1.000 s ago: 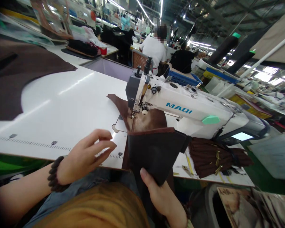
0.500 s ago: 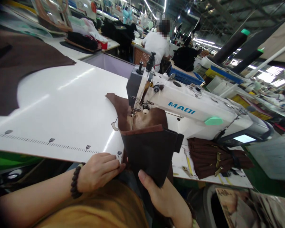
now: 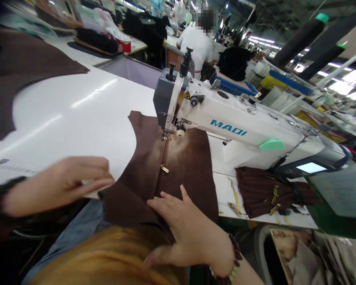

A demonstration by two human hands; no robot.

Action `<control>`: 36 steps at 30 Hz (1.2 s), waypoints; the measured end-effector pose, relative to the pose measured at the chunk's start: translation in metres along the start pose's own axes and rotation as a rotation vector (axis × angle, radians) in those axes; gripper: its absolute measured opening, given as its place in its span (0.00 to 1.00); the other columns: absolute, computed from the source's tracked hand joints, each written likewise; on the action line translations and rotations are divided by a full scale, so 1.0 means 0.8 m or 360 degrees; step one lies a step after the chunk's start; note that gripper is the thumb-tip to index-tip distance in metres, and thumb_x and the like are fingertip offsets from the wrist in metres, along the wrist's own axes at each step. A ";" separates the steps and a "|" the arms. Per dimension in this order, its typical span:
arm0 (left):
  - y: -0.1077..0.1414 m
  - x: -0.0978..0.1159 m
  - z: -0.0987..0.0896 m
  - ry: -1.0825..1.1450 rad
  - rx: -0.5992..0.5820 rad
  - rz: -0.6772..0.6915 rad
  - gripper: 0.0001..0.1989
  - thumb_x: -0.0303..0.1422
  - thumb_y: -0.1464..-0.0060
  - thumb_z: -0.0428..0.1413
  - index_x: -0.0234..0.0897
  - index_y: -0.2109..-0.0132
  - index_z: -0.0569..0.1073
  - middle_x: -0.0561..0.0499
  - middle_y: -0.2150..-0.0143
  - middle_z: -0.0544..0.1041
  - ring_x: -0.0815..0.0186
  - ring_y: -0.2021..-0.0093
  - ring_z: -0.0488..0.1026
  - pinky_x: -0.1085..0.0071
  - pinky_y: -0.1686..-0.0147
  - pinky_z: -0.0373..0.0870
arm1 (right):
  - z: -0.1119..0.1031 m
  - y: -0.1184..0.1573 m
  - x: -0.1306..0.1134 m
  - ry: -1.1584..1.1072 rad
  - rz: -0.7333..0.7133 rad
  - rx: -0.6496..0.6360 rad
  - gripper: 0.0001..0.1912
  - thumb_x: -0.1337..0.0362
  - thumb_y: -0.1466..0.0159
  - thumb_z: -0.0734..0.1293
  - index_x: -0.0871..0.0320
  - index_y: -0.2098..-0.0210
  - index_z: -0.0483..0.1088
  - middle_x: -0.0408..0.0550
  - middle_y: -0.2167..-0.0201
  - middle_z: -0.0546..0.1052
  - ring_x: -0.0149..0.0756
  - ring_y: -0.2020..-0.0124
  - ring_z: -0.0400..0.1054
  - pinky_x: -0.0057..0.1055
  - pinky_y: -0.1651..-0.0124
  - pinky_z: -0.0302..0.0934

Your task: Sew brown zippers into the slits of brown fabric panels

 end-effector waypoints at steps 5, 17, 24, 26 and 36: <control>-0.032 -0.013 -0.045 -0.0179 -0.0070 -0.0008 0.15 0.37 0.39 0.46 0.32 0.56 0.73 0.53 0.57 0.74 0.72 0.58 0.71 0.76 0.57 0.64 | -0.007 0.002 0.000 0.0086 -0.0079 -0.0128 0.50 0.44 0.54 0.71 0.55 0.39 0.53 0.55 0.39 0.56 0.51 0.38 0.48 0.57 0.38 0.27; -0.030 -0.003 0.081 -0.0747 -0.0543 0.0036 0.26 0.46 0.52 0.59 0.33 0.50 0.71 0.46 0.63 0.69 0.59 0.68 0.69 0.64 0.69 0.68 | 0.009 -0.068 0.039 0.0480 0.0264 0.0778 0.24 0.70 0.36 0.55 0.69 0.41 0.55 0.60 0.40 0.55 0.42 0.42 0.55 0.39 0.41 0.56; -0.033 -0.009 0.094 -0.0553 -0.0366 0.0172 0.28 0.44 0.55 0.61 0.24 0.54 0.70 0.36 0.49 0.69 0.53 0.50 0.67 0.59 0.50 0.65 | 0.023 -0.082 0.054 0.0789 0.0252 0.0878 0.20 0.66 0.36 0.57 0.65 0.45 0.63 0.57 0.48 0.66 0.45 0.51 0.61 0.47 0.48 0.59; -0.031 -0.009 0.099 -0.0528 -0.0364 0.0143 0.32 0.45 0.56 0.61 0.23 0.50 0.68 0.36 0.51 0.70 0.53 0.52 0.68 0.60 0.52 0.67 | 0.026 -0.078 0.056 0.0789 0.0207 0.0910 0.20 0.67 0.36 0.57 0.65 0.45 0.62 0.57 0.47 0.66 0.44 0.48 0.59 0.49 0.44 0.55; -0.034 -0.008 0.113 -0.0514 -0.0334 -0.0018 0.36 0.47 0.62 0.63 0.25 0.50 0.69 0.36 0.52 0.71 0.53 0.55 0.70 0.60 0.57 0.70 | -0.019 -0.105 0.069 0.0813 0.0264 0.0836 0.23 0.64 0.35 0.55 0.62 0.40 0.56 0.52 0.37 0.53 0.45 0.46 0.58 0.46 0.48 0.59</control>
Point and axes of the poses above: each hand's wrist, its own y-axis away from the middle knuckle, its own z-axis out of the palm, x = y × z, the point moved 2 cm from there along -y, towards the middle knuckle
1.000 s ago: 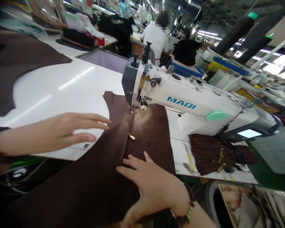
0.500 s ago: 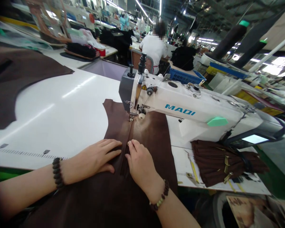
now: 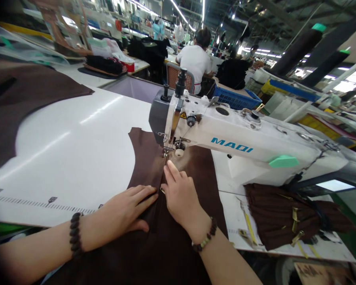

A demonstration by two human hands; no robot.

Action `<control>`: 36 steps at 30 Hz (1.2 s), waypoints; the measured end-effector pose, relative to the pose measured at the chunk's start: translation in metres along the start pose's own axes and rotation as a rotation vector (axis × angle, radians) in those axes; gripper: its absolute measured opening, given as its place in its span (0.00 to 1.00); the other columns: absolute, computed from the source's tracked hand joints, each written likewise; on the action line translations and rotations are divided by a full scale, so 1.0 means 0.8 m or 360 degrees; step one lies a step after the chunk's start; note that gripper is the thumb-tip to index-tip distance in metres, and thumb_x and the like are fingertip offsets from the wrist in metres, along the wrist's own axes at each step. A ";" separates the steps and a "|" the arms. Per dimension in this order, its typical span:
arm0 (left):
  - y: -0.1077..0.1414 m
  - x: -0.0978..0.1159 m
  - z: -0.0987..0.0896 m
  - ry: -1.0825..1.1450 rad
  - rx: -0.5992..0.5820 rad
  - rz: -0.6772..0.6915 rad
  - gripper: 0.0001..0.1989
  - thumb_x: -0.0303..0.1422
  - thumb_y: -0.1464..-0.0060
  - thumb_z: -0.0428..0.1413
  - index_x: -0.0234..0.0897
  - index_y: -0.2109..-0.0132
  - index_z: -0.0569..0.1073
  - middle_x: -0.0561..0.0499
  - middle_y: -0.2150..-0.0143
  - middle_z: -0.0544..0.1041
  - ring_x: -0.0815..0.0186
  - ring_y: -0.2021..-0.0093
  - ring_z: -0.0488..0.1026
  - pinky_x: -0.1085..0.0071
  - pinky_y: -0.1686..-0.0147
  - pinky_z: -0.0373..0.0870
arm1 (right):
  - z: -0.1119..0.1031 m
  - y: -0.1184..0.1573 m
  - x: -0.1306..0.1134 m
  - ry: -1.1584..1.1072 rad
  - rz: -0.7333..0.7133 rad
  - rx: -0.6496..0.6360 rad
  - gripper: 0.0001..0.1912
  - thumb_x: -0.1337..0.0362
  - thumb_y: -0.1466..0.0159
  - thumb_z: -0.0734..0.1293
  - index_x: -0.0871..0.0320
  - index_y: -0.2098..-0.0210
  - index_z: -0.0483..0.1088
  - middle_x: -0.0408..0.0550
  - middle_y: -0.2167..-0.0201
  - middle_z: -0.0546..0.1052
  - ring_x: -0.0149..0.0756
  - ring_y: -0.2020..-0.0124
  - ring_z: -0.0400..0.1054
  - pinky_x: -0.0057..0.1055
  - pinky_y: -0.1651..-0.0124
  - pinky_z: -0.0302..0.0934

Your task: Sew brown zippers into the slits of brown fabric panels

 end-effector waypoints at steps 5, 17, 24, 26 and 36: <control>0.001 0.000 -0.002 0.0037 -0.0038 -0.0018 0.36 0.47 0.60 0.63 0.25 0.50 0.69 0.37 0.52 0.71 0.53 0.54 0.69 0.59 0.55 0.70 | 0.017 -0.024 0.007 -0.0001 0.0114 -0.0044 0.21 0.65 0.34 0.54 0.59 0.41 0.56 0.50 0.38 0.56 0.43 0.39 0.49 0.60 0.42 0.44; 0.004 -0.004 0.003 0.0059 -0.0034 0.0083 0.34 0.47 0.57 0.61 0.25 0.49 0.69 0.33 0.45 0.67 0.50 0.45 0.65 0.56 0.46 0.65 | 0.019 -0.023 0.006 -0.0048 0.0158 -0.0080 0.22 0.65 0.34 0.55 0.59 0.41 0.56 0.51 0.38 0.55 0.43 0.39 0.49 0.60 0.42 0.43; 0.002 -0.005 0.002 -0.0022 -0.0044 0.0110 0.33 0.48 0.55 0.59 0.24 0.49 0.69 0.33 0.46 0.68 0.51 0.46 0.66 0.58 0.46 0.66 | 0.018 -0.024 0.006 -0.0026 0.0200 -0.0106 0.21 0.65 0.34 0.54 0.58 0.41 0.56 0.51 0.38 0.55 0.42 0.38 0.49 0.59 0.41 0.43; 0.002 -0.007 0.002 -0.0029 -0.0063 0.0114 0.33 0.48 0.55 0.59 0.24 0.49 0.70 0.33 0.46 0.68 0.51 0.45 0.66 0.57 0.46 0.66 | 0.018 -0.025 0.006 -0.0023 0.0197 -0.0104 0.22 0.65 0.34 0.54 0.58 0.41 0.56 0.51 0.38 0.55 0.42 0.38 0.49 0.59 0.41 0.43; -0.006 -0.023 0.005 -0.0039 -0.0065 0.0123 0.33 0.48 0.53 0.58 0.24 0.48 0.69 0.34 0.45 0.68 0.51 0.45 0.65 0.57 0.46 0.66 | 0.023 -0.039 0.015 -0.0034 0.0187 -0.0058 0.22 0.64 0.34 0.54 0.59 0.41 0.56 0.53 0.39 0.56 0.42 0.39 0.50 0.58 0.41 0.44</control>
Point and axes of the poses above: each hand's wrist, its own y-axis away from the middle knuckle, its own z-axis out of the palm, x = y × z, the point moved 2 cm from there along -y, towards the middle knuckle
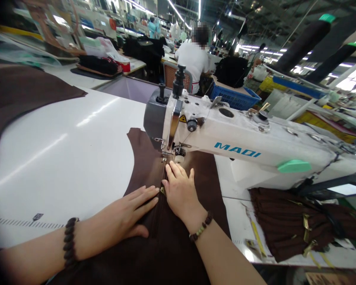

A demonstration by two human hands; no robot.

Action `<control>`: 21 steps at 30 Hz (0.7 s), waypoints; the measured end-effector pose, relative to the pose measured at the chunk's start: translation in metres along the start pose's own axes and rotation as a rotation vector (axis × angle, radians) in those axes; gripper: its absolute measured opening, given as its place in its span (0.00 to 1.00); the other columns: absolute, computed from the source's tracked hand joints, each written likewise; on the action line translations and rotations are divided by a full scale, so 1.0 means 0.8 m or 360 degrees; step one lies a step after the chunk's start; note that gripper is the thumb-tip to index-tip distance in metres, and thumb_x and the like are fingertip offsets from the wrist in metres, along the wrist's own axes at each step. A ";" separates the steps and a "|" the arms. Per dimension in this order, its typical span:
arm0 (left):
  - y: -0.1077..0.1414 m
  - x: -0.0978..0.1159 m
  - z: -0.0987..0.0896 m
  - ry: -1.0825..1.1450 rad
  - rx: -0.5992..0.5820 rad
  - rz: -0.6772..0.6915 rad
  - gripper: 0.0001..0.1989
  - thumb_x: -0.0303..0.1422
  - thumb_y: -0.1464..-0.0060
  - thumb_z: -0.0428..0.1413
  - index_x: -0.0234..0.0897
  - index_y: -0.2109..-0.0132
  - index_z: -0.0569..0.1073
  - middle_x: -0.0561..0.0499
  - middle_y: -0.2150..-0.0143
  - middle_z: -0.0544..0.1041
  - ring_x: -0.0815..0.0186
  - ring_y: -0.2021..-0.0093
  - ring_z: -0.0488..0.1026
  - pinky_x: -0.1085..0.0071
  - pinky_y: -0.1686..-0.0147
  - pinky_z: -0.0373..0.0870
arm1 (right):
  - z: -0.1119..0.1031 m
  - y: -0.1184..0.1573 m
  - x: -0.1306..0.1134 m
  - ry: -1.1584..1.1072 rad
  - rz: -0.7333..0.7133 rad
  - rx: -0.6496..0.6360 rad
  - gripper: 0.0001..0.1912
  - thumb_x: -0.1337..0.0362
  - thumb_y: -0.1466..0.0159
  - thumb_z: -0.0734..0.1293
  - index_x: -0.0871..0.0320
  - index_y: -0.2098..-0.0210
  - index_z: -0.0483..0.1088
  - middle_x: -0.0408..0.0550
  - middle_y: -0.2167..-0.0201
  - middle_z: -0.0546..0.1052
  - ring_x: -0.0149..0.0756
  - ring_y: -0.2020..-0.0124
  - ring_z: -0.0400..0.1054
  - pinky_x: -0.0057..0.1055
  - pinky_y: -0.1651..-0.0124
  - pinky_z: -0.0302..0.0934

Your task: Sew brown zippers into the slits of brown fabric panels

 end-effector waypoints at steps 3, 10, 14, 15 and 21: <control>-0.003 -0.007 0.004 -0.0014 0.0013 0.0007 0.33 0.48 0.53 0.58 0.25 0.48 0.68 0.34 0.44 0.67 0.51 0.44 0.65 0.57 0.46 0.65 | 0.003 -0.007 0.003 -0.0005 -0.0011 0.0047 0.22 0.64 0.34 0.55 0.60 0.41 0.56 0.53 0.39 0.57 0.42 0.40 0.51 0.57 0.41 0.43; -0.001 -0.004 0.004 -0.0042 0.0127 0.0078 0.25 0.42 0.50 0.59 0.26 0.51 0.71 0.36 0.49 0.71 0.52 0.47 0.68 0.57 0.47 0.67 | -0.004 0.006 0.008 -0.0210 -0.0135 0.0099 0.21 0.69 0.34 0.52 0.62 0.42 0.56 0.53 0.41 0.59 0.39 0.40 0.52 0.54 0.39 0.45; 0.010 0.007 0.001 0.0018 0.0197 0.0147 0.16 0.36 0.46 0.56 0.29 0.53 0.71 0.39 0.50 0.73 0.54 0.48 0.69 0.58 0.47 0.67 | -0.003 0.047 0.000 -0.0190 -0.0291 0.0123 0.21 0.71 0.34 0.50 0.63 0.42 0.57 0.54 0.43 0.63 0.37 0.41 0.54 0.47 0.39 0.51; 0.012 0.009 0.000 0.0026 0.0215 0.0155 0.15 0.36 0.45 0.56 0.29 0.53 0.71 0.39 0.51 0.73 0.54 0.48 0.69 0.59 0.48 0.67 | -0.002 0.056 -0.002 -0.0148 -0.0321 0.0122 0.21 0.71 0.34 0.51 0.64 0.42 0.57 0.54 0.43 0.63 0.37 0.41 0.54 0.47 0.40 0.51; 0.015 0.011 -0.002 0.0015 0.0214 0.0174 0.18 0.38 0.46 0.56 0.29 0.53 0.71 0.37 0.50 0.72 0.53 0.48 0.69 0.59 0.49 0.69 | 0.007 0.075 -0.012 0.0001 -0.0325 0.0154 0.21 0.73 0.36 0.52 0.67 0.44 0.59 0.58 0.44 0.64 0.42 0.42 0.56 0.50 0.43 0.56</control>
Point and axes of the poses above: each hand's wrist, its own y-axis away from the middle knuckle, its own z-axis out of the palm, x = y × z, the point moved 2 cm from there along -y, towards the middle knuckle
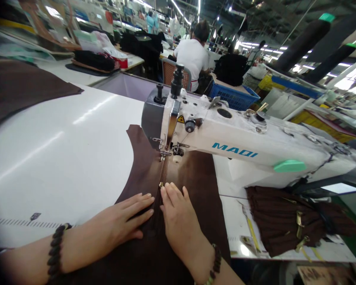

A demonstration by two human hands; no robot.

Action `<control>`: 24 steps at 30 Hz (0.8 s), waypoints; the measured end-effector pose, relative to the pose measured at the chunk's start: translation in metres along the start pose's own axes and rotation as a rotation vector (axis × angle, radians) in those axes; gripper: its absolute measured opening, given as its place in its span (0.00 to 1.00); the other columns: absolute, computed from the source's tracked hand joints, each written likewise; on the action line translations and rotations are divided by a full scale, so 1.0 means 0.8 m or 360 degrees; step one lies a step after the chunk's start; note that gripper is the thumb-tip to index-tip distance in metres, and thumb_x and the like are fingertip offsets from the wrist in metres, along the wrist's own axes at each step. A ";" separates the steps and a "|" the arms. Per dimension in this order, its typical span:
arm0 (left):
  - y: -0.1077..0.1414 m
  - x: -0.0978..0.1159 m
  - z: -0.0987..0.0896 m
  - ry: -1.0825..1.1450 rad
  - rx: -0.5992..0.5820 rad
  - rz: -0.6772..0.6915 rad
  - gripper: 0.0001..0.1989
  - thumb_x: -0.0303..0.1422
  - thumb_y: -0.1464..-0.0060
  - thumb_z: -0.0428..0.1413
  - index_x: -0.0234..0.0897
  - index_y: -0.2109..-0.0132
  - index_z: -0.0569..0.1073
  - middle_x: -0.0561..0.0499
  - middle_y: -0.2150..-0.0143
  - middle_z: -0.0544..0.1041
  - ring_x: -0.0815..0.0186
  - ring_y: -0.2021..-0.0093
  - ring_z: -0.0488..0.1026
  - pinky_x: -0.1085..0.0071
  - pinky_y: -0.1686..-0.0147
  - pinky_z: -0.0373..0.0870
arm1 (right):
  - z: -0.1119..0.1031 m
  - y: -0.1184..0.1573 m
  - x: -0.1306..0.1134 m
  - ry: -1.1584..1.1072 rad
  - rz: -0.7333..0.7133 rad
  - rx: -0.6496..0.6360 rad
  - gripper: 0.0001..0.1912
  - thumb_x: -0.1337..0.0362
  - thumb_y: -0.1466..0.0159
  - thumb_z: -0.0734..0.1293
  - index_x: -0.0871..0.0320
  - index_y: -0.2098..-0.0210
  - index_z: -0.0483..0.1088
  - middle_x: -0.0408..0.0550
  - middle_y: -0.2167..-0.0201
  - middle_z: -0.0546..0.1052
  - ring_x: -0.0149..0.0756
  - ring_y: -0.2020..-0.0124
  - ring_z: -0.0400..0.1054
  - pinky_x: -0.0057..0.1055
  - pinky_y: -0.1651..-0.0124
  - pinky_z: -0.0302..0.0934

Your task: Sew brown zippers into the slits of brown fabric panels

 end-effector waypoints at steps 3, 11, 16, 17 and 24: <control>-0.001 -0.003 -0.001 0.0007 -0.0018 0.0003 0.18 0.38 0.45 0.56 0.29 0.52 0.71 0.38 0.49 0.72 0.54 0.48 0.69 0.59 0.49 0.69 | 0.000 -0.004 -0.001 -0.0010 0.0027 0.0023 0.21 0.73 0.37 0.53 0.66 0.44 0.60 0.59 0.46 0.65 0.43 0.42 0.57 0.51 0.43 0.56; -0.005 -0.015 0.004 0.0001 -0.0076 -0.0010 0.17 0.38 0.43 0.53 0.30 0.51 0.70 0.39 0.47 0.70 0.56 0.45 0.66 0.60 0.45 0.65 | 0.001 -0.018 0.003 -0.0047 0.0132 -0.0023 0.22 0.72 0.37 0.54 0.64 0.43 0.59 0.58 0.45 0.64 0.43 0.42 0.56 0.52 0.41 0.52; -0.014 -0.026 0.002 0.0007 -0.0139 -0.0030 0.18 0.36 0.43 0.54 0.28 0.50 0.70 0.38 0.47 0.69 0.55 0.45 0.65 0.59 0.44 0.64 | 0.000 -0.034 0.008 -0.0074 0.0201 -0.0076 0.22 0.72 0.36 0.54 0.66 0.43 0.58 0.59 0.45 0.63 0.44 0.42 0.55 0.52 0.40 0.49; -0.016 -0.028 0.001 0.0009 -0.0137 -0.0027 0.18 0.36 0.44 0.54 0.28 0.50 0.70 0.37 0.47 0.69 0.54 0.45 0.65 0.59 0.45 0.64 | 0.000 -0.037 0.009 -0.0078 0.0211 -0.0079 0.22 0.72 0.36 0.54 0.66 0.43 0.58 0.58 0.45 0.63 0.44 0.42 0.54 0.52 0.40 0.49; -0.029 -0.047 0.001 0.0026 -0.0133 -0.0022 0.17 0.35 0.46 0.56 0.27 0.52 0.69 0.38 0.48 0.69 0.53 0.46 0.65 0.58 0.45 0.64 | 0.003 -0.058 0.018 -0.0096 0.0285 -0.0106 0.23 0.71 0.36 0.56 0.66 0.42 0.57 0.58 0.45 0.62 0.44 0.42 0.52 0.51 0.38 0.45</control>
Point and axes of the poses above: each hand's wrist, its own y-axis away from the middle knuckle, its own z-axis out of the palm, x = y × z, the point moved 2 cm from there along -y, towards the middle knuckle
